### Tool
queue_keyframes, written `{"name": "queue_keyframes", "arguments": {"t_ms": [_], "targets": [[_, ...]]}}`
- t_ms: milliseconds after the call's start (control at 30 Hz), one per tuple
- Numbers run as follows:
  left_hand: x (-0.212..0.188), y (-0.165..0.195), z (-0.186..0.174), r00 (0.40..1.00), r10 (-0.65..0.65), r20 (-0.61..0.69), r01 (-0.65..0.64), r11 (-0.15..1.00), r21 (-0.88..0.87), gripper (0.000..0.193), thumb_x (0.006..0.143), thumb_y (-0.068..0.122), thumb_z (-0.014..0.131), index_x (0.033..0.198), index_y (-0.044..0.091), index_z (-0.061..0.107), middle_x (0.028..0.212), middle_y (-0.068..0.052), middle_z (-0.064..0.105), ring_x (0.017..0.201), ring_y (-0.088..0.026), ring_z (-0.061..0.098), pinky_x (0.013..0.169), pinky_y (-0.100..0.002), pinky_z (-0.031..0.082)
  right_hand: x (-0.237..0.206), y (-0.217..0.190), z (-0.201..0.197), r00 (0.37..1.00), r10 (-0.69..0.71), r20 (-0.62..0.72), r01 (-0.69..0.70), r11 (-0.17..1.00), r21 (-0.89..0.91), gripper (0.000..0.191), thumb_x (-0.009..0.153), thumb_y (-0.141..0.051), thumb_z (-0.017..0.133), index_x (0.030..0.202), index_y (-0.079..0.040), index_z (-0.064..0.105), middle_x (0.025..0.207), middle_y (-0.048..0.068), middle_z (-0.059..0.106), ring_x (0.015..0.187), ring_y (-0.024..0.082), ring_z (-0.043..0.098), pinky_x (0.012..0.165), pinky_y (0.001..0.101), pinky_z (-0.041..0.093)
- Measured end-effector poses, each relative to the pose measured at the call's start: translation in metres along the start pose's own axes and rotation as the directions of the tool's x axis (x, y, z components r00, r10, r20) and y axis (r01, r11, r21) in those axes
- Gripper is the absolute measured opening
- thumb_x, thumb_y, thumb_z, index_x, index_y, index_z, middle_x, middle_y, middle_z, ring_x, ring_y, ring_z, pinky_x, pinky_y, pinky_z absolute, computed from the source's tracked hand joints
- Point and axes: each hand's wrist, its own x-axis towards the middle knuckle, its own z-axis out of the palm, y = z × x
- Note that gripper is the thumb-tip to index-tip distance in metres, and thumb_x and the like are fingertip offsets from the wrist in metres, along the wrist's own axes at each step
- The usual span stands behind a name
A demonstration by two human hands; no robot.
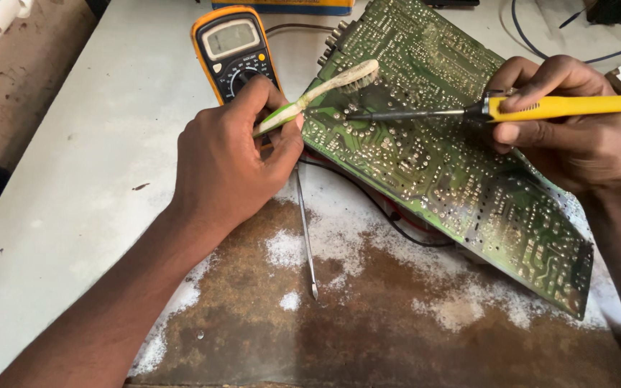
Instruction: The person holds a large green circuit board on a workbench and brushes its surface and components with a toothbrush, working over different areas of the board. In the other hand they hold a soldering iron, using its tip to point at and touch spots on the board while brushing around them.
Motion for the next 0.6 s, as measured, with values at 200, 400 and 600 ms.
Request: {"name": "queue_keyframes", "arguments": {"t_ms": [200,400,600], "targets": [[-0.001,-0.001,0.000,1.000,0.006,-0.004,-0.006,1.000,0.015,0.015,0.100,0.014,0.073,0.096,0.007,0.061,0.077,-0.005,0.076,0.065,-0.012,0.076,0.051,-0.026,0.058,-0.006,-0.014,0.010,0.999,-0.026,0.020,0.029,0.979,-0.203,0.020,0.093,0.004,0.069,0.108,-0.008,0.067,0.097,0.016,0.062,0.075,0.013,0.059,0.065,0.0227,0.051],[-0.001,0.002,-0.001,1.000,0.008,-0.008,-0.008,1.000,0.008,0.015,0.098,0.015,0.074,0.097,0.007,0.061,0.078,-0.004,0.076,0.065,-0.013,0.076,0.052,-0.027,0.058,-0.011,-0.028,0.016,1.000,0.011,0.005,-0.010,0.978,-0.210,0.014,0.096,-0.009,0.068,0.108,-0.001,0.066,0.087,0.015,0.062,0.059,0.009,0.052,0.050,0.0223,0.045],[0.000,0.003,-0.001,1.000,-0.011,-0.002,0.011,1.000,0.010,0.015,0.099,0.015,0.073,0.096,0.008,0.060,0.075,-0.004,0.075,0.063,-0.013,0.075,0.051,-0.027,0.057,-0.004,-0.019,0.023,0.997,-0.060,-0.041,0.052,0.986,-0.161,0.013,0.103,-0.013,0.067,0.106,0.000,0.067,0.085,0.013,0.062,0.056,0.009,0.050,0.052,0.0223,0.043]]}}
